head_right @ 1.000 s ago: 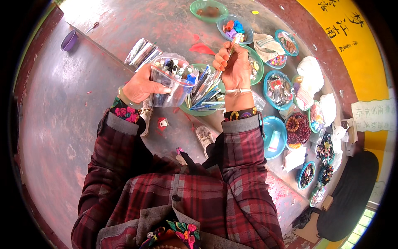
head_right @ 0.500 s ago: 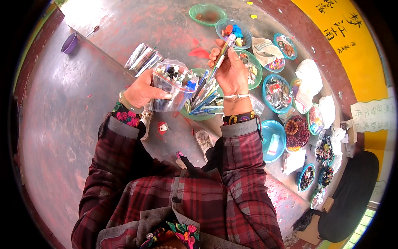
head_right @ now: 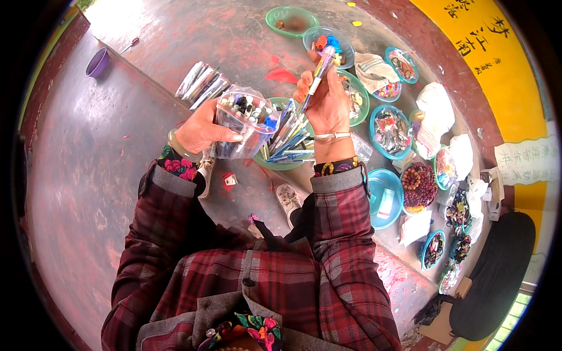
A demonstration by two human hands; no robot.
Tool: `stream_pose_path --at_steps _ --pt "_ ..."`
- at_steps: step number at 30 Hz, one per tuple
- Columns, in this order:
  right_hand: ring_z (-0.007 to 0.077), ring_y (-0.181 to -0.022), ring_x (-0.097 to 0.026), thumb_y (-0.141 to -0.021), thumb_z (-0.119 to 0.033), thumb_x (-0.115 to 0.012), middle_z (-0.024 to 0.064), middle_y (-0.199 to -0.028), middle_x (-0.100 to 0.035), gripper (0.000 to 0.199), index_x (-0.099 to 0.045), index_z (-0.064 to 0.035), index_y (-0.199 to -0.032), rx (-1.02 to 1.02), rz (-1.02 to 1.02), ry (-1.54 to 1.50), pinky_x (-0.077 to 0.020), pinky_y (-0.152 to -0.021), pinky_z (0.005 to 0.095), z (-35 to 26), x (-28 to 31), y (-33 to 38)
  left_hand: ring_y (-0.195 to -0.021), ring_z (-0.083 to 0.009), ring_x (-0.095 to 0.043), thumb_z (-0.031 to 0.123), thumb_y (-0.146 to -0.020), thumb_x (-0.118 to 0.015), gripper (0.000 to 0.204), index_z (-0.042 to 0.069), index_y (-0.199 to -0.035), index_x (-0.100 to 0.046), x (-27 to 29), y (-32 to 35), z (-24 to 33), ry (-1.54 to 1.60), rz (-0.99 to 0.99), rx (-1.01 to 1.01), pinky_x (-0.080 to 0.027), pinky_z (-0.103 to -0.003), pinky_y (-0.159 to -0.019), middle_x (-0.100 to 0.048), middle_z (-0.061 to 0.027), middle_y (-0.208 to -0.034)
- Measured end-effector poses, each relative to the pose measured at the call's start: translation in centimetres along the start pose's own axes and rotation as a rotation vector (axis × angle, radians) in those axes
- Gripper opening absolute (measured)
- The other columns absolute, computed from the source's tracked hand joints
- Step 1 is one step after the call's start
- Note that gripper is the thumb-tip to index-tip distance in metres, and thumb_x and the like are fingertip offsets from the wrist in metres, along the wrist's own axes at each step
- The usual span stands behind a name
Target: The person sits on the floor and organizes a collection of pens and markers. They pick up individual pens from a clear plastic bag, inspect them, and place them into a green bowl. The person continues this process, handling the pens one by one and sorting them into the container.
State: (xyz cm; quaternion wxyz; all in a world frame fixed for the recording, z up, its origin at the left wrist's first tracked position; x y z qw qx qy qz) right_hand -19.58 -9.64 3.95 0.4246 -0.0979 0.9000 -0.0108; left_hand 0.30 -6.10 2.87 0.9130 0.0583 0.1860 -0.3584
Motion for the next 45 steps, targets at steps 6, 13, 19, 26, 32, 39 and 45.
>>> stream_pose_path --at_steps 6,13,19,26,32,39,45 --pt "0.0168 -0.071 -0.048 -0.091 -0.035 -0.055 0.0053 -0.078 -0.05 0.042 -0.047 -0.0055 -0.121 0.02 0.002 0.033 -0.0392 -0.061 0.0309 0.1 0.2 0.0 -0.096 -0.0119 -0.057 -0.002 -0.072 -0.068 0.048 0.0 -0.118 -0.052 0.0 0.0 -0.1 -0.014 -0.006 -0.002 -0.045 -0.028 -0.088 -0.062 -0.0045 -0.105" --pt "0.0169 -0.071 -0.049 -0.09 -0.023 -0.059 0.0072 -0.083 -0.052 0.031 -0.049 -0.0084 -0.115 0.05 -0.033 0.011 -0.0406 -0.063 0.0307 0.2 -0.4 0.1 -0.096 -0.012 -0.057 -0.001 -0.072 -0.069 0.049 0.0 -0.118 -0.052 -0.1 0.0 -0.1 -0.01 0.001 0.007 -0.044 -0.028 -0.089 -0.062 -0.0045 -0.106" --pt "0.0173 -0.073 -0.052 -0.089 -0.012 -0.059 0.0089 -0.086 -0.055 0.023 -0.052 -0.0106 -0.111 0.063 -0.016 0.002 -0.0434 -0.064 0.0308 0.1 0.3 0.1 -0.095 -0.0119 -0.057 0.0 -0.071 -0.069 0.049 0.0 -0.117 -0.052 -0.3 0.0 0.1 -0.047 -0.002 0.023 -0.044 -0.027 -0.088 -0.062 -0.0044 -0.105" --pt "0.0176 -0.077 -0.057 -0.087 -0.005 -0.06 0.0108 -0.09 -0.06 0.026 -0.056 -0.0084 -0.112 0.162 0.087 0.159 -0.0475 -0.065 0.0281 -0.1 0.8 -0.1 -0.095 -0.0119 -0.056 0.001 -0.071 -0.07 0.049 0.0 -0.117 -0.052 -0.3 -0.1 -0.1 -0.018 -0.008 0.01 -0.043 -0.028 -0.089 -0.062 -0.0041 -0.105" --pt "0.0161 -0.076 -0.056 -0.086 -0.004 -0.061 0.0096 -0.089 -0.06 0.026 -0.057 -0.0084 -0.112 0.144 0.134 0.167 -0.0475 -0.064 0.0276 -0.1 0.9 0.0 -0.095 -0.0119 -0.056 0.002 -0.072 -0.07 0.049 0.0 -0.117 -0.052 -0.3 0.0 0.0 -0.058 -0.002 0.027 -0.044 -0.028 -0.088 -0.062 -0.0042 -0.105" --pt "0.0135 -0.065 -0.049 -0.093 -0.029 -0.054 0.0053 -0.075 -0.055 0.032 -0.057 -0.0012 -0.108 0.101 0.138 0.203 -0.0403 -0.059 0.0268 -0.1 0.4 0.0 -0.095 -0.0116 -0.056 0.001 -0.072 -0.07 0.048 -0.001 -0.116 -0.052 -0.1 -0.1 -0.2 -0.051 -0.019 0.0 -0.044 -0.027 -0.088 -0.062 -0.0038 -0.105" --pt "0.0136 -0.057 -0.042 -0.092 -0.042 -0.049 0.0019 -0.061 -0.046 0.041 -0.057 -0.0015 -0.094 0.072 0.149 0.102 -0.0333 -0.054 0.0277 -0.2 1.4 -0.1 -0.094 -0.0112 -0.056 0.001 -0.072 -0.07 0.046 -0.001 -0.115 -0.054 -0.4 -0.2 -0.2 -0.077 -0.016 0.01 -0.044 -0.027 -0.088 -0.062 -0.0037 -0.105"
Point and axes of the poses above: each hand's wrist, its own y-axis away from the middle knuckle, its own x-axis out of the back of the hand, z = x × y, the point moved 6 cm from there along -y, towards the middle knuckle
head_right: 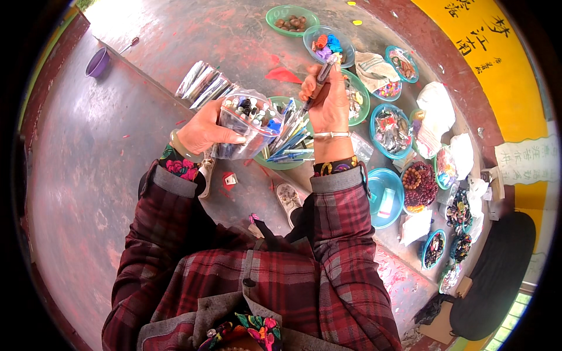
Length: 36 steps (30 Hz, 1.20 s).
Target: The person sits on the floor and organizes a collection of pens and markers. They pick up individual pens from a clear plastic bag, inspect them, and place them into a green bowl. The person continues this process, handling the pens one by one and sorting them into the container.
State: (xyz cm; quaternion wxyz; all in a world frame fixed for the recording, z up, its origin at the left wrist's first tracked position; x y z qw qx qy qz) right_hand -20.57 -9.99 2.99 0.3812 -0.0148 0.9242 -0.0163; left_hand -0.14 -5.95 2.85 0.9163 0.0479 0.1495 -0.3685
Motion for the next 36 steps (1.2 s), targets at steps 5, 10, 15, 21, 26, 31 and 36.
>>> stream_pose_path --at_steps 5,10,15,21,26,31,36 --pt "0.0149 -0.053 -0.041 -0.09 -0.044 -0.046 0.0022 -0.055 -0.044 0.042 -0.058 -0.0034 -0.085 -0.039 0.051 -0.079 -0.0316 -0.052 0.0287 -0.2 0.0 0.2 -0.094 -0.0113 -0.056 0.001 -0.073 -0.069 0.045 0.0 -0.115 -0.054 -0.2 0.0 0.2 -0.035 -0.011 0.007 -0.044 -0.027 -0.088 -0.062 -0.0036 -0.104" --pt "0.0151 -0.052 -0.04 -0.088 -0.039 -0.047 0.0021 -0.055 -0.045 0.037 -0.059 -0.004 -0.083 -0.053 0.061 -0.141 -0.0316 -0.052 0.0289 -0.2 0.4 0.0 -0.094 -0.0115 -0.056 0.002 -0.073 -0.068 0.044 0.001 -0.114 -0.055 -0.2 0.0 0.1 -0.012 -0.019 0.0 -0.044 -0.028 -0.088 -0.062 -0.0033 -0.104" --pt "0.0147 -0.053 -0.04 -0.088 -0.035 -0.047 0.0018 -0.056 -0.045 0.033 -0.06 -0.0048 -0.084 -0.039 0.048 -0.179 -0.0316 -0.053 0.0286 -0.5 0.4 -0.1 -0.094 -0.0113 -0.056 0.002 -0.073 -0.068 0.043 0.001 -0.114 -0.056 0.1 0.0 0.0 -0.001 -0.01 -0.007 -0.044 -0.028 -0.088 -0.062 -0.0033 -0.104" --pt "0.0142 -0.055 -0.038 -0.088 -0.032 -0.047 0.0017 -0.057 -0.043 0.031 -0.06 -0.0043 -0.085 -0.02 0.041 -0.218 -0.0315 -0.053 0.0285 -0.9 0.3 0.1 -0.093 -0.0111 -0.057 0.003 -0.073 -0.07 0.043 0.001 -0.114 -0.055 0.3 0.0 0.0 -0.011 0.019 -0.002 -0.044 -0.027 -0.087 -0.063 -0.0035 -0.103" --pt "0.0142 -0.055 -0.037 -0.086 -0.031 -0.047 0.0018 -0.059 -0.043 0.031 -0.059 -0.0033 -0.087 -0.018 0.015 -0.252 -0.0316 -0.052 0.0285 -1.1 0.3 0.2 -0.094 -0.0112 -0.057 0.002 -0.073 -0.07 0.045 0.001 -0.115 -0.054 0.5 0.0 -0.1 -0.002 0.013 0.005 -0.044 -0.027 -0.088 -0.062 -0.0037 -0.104" --pt "0.0139 -0.057 -0.038 -0.086 -0.032 -0.046 0.0016 -0.062 -0.043 0.031 -0.058 -0.0031 -0.09 -0.019 -0.017 -0.3 -0.0317 -0.052 0.0282 -1.2 0.5 0.1 -0.095 -0.0112 -0.057 0.0 -0.073 -0.069 0.047 0.0 -0.117 -0.053 0.2 0.1 0.2 0.002 0.014 0.005 -0.044 -0.028 -0.089 -0.062 -0.0038 -0.105" --pt "0.015 -0.06 -0.038 -0.085 -0.03 -0.048 0.0023 -0.062 -0.041 0.029 -0.052 -0.0025 -0.09 0.004 0.019 -0.311 -0.0329 -0.056 0.0283 -1.6 0.3 0.0 -0.097 -0.0133 -0.058 -0.003 -0.069 -0.067 0.052 -0.001 -0.119 -0.052 0.3 0.2 0.3 0.005 0.061 0.007 -0.045 -0.028 -0.089 -0.062 -0.0059 -0.106"
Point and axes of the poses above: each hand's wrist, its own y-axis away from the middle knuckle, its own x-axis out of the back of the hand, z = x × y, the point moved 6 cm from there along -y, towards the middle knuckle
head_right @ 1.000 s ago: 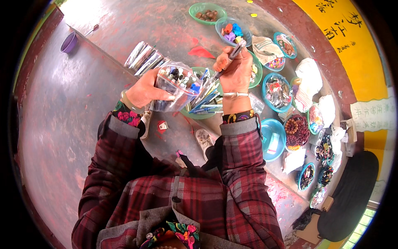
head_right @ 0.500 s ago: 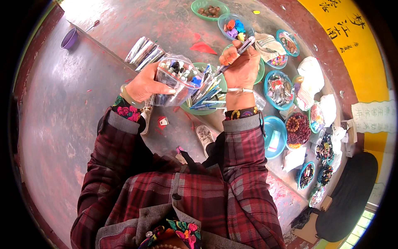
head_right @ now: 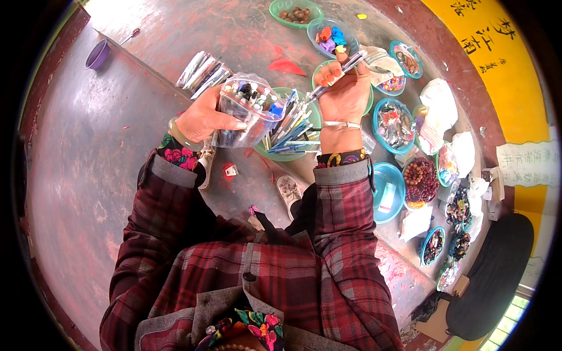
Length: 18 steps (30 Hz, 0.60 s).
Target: The person sits on the floor and organizes a collection of pens and markers. They pick up individual pens from a clear plastic bag, inspect them, and place them into a green bowl. The person continues this process, handling the pens one by one and sorting them into the container.
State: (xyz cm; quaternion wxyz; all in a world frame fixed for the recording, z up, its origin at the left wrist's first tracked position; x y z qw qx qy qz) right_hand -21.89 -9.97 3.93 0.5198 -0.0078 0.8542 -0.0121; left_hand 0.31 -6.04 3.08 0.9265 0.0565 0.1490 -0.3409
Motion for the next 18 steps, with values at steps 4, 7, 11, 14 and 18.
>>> stream_pose_path --at_steps 4,7,11,14,18 --pt "0.0159 -0.062 -0.038 -0.085 -0.031 -0.049 0.0029 -0.063 -0.043 0.029 -0.052 -0.0025 -0.089 0.022 -0.022 0.027 -0.0326 -0.059 0.0289 -0.1 -0.58 -0.01 -0.097 -0.0129 -0.058 -0.003 -0.069 -0.067 0.054 -0.001 -0.121 -0.051 -0.03 -0.1 -0.07 -0.018 -0.029 0.009 -0.045 -0.028 -0.089 -0.062 -0.0057 -0.107" --pt "0.0162 -0.06 -0.04 -0.086 -0.031 -0.048 0.0045 -0.063 -0.046 0.03 -0.055 -0.0027 -0.089 0.018 -0.036 0.052 -0.0325 -0.057 0.0292 0.14 -0.73 -0.17 -0.096 -0.0118 -0.057 -0.001 -0.072 -0.069 0.047 -0.001 -0.117 -0.052 -0.1 -0.03 0.16 -0.002 -0.037 -0.023 -0.045 -0.028 -0.088 -0.062 -0.0043 -0.106" --pt "0.0169 -0.055 -0.041 -0.088 -0.03 -0.043 0.0064 -0.062 -0.05 0.031 -0.058 -0.0032 -0.089 0.027 0.031 0.134 -0.0322 -0.053 0.0296 0.24 -0.3 -0.41 -0.096 -0.012 -0.057 -0.002 -0.072 -0.069 0.048 -0.001 -0.117 -0.053 -0.32 0.03 0.42 0.013 -0.037 -0.015 -0.045 -0.028 -0.088 -0.062 -0.0046 -0.106" --pt "0.017 -0.054 -0.04 -0.088 -0.028 -0.041 0.0064 -0.06 -0.048 0.029 -0.056 -0.0027 -0.088 0.014 0.077 0.173 -0.0318 -0.052 0.0293 0.59 -0.3 -0.56 -0.096 -0.012 -0.057 -0.002 -0.072 -0.069 0.048 -0.001 -0.117 -0.053 -0.19 0.03 0.37 0.005 -0.036 -0.021 -0.045 -0.028 -0.088 -0.062 -0.0047 -0.105" --pt "0.017 -0.052 -0.039 -0.086 -0.025 -0.04 0.0062 -0.058 -0.046 0.026 -0.052 -0.0024 -0.087 -0.008 0.032 0.188 -0.0314 -0.051 0.0295 0.78 -0.48 -0.45 -0.096 -0.0121 -0.057 -0.001 -0.072 -0.069 0.048 -0.001 -0.117 -0.053 -0.15 -0.03 0.31 0.003 -0.043 -0.016 -0.045 -0.028 -0.089 -0.062 -0.0047 -0.105"
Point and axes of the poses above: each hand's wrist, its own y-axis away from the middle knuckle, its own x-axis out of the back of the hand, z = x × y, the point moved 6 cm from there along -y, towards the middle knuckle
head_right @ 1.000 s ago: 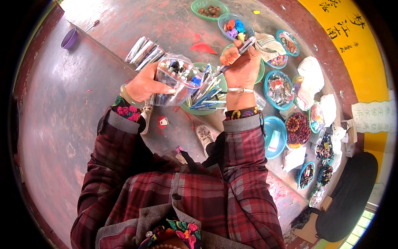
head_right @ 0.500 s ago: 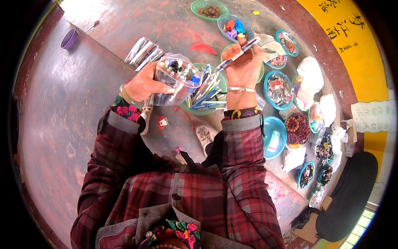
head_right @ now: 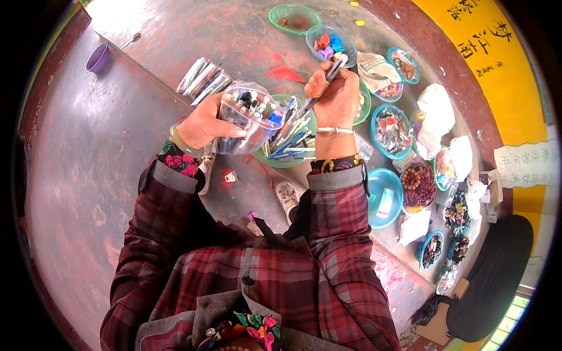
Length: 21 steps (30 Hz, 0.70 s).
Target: The person sits on the floor and organizes a collection of pens and markers. They pick up individual pens from a clear plastic bag, inspect them, and place them into a green bowl. The person continues this process, handling the pens one by one and sorting them into the container.
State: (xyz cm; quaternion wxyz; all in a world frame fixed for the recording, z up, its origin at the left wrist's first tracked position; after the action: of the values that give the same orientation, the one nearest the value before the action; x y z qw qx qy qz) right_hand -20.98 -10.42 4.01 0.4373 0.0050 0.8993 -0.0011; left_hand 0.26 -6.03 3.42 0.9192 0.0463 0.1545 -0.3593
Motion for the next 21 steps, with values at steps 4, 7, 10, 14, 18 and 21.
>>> stream_pose_path --at_steps 4,7,10,14,18,21 --pt "0.0169 -0.05 -0.038 -0.084 -0.025 -0.04 0.0063 -0.058 -0.044 0.025 -0.051 -0.0026 -0.085 -0.007 -0.024 -0.01 -0.0311 -0.05 0.0296 0.1 -0.2 0.1 -0.096 -0.0121 -0.057 -0.001 -0.072 -0.069 0.048 -0.001 -0.117 -0.053 -0.1 0.0 0.2 -0.011 0.001 -0.017 -0.044 -0.028 -0.089 -0.062 -0.0044 -0.105" --pt "0.0168 -0.051 -0.039 -0.083 -0.024 -0.041 0.0059 -0.058 -0.043 0.024 -0.051 -0.0026 -0.085 -0.042 -0.021 -0.042 -0.0307 -0.049 0.0292 0.2 0.2 0.0 -0.096 -0.012 -0.057 -0.001 -0.072 -0.069 0.048 -0.001 -0.117 -0.053 -0.2 0.0 0.2 -0.019 -0.002 -0.029 -0.044 -0.028 -0.089 -0.062 -0.0043 -0.105" --pt "0.0168 -0.053 -0.039 -0.083 -0.023 -0.043 0.0055 -0.06 -0.043 0.022 -0.051 -0.0022 -0.085 -0.074 -0.003 -0.179 -0.0303 -0.049 0.0291 0.4 0.4 0.2 -0.096 -0.0119 -0.057 -0.001 -0.072 -0.069 0.047 0.0 -0.117 -0.053 -0.1 0.0 0.0 0.005 0.001 -0.004 -0.044 -0.028 -0.089 -0.062 -0.0041 -0.105" --pt "0.0166 -0.058 -0.04 -0.082 -0.022 -0.045 0.0051 -0.064 -0.043 0.022 -0.052 -0.0014 -0.087 -0.013 -0.04 -0.25 -0.0318 -0.052 0.0292 -0.1 0.5 0.2 -0.096 -0.0121 -0.057 0.0 -0.071 -0.07 0.047 0.0 -0.116 -0.054 -0.1 0.0 0.0 -0.019 -0.022 -0.006 -0.044 -0.028 -0.089 -0.062 -0.0038 -0.105" --pt "0.0168 -0.063 -0.041 -0.077 -0.021 -0.053 0.0054 -0.068 -0.044 0.025 -0.051 0.0004 -0.09 0.032 -0.078 -0.278 -0.0344 -0.059 0.0297 -1.1 -0.2 0.5 -0.096 -0.012 -0.056 0.002 -0.071 -0.071 0.048 0.001 -0.116 -0.054 -0.3 0.0 0.0 -0.056 -0.036 0.0 -0.043 -0.028 -0.089 -0.062 -0.0038 -0.106" --pt "0.0178 -0.066 -0.042 -0.077 -0.023 -0.053 0.0066 -0.07 -0.046 0.028 -0.053 0.0008 -0.093 0.047 -0.114 -0.304 -0.0345 -0.061 0.0311 -1.4 -0.2 0.5 -0.096 -0.012 -0.056 0.003 -0.071 -0.071 0.05 0.0 -0.118 -0.054 -0.2 0.0 -0.2 -0.064 -0.056 0.001 -0.043 -0.028 -0.089 -0.062 -0.0042 -0.106"
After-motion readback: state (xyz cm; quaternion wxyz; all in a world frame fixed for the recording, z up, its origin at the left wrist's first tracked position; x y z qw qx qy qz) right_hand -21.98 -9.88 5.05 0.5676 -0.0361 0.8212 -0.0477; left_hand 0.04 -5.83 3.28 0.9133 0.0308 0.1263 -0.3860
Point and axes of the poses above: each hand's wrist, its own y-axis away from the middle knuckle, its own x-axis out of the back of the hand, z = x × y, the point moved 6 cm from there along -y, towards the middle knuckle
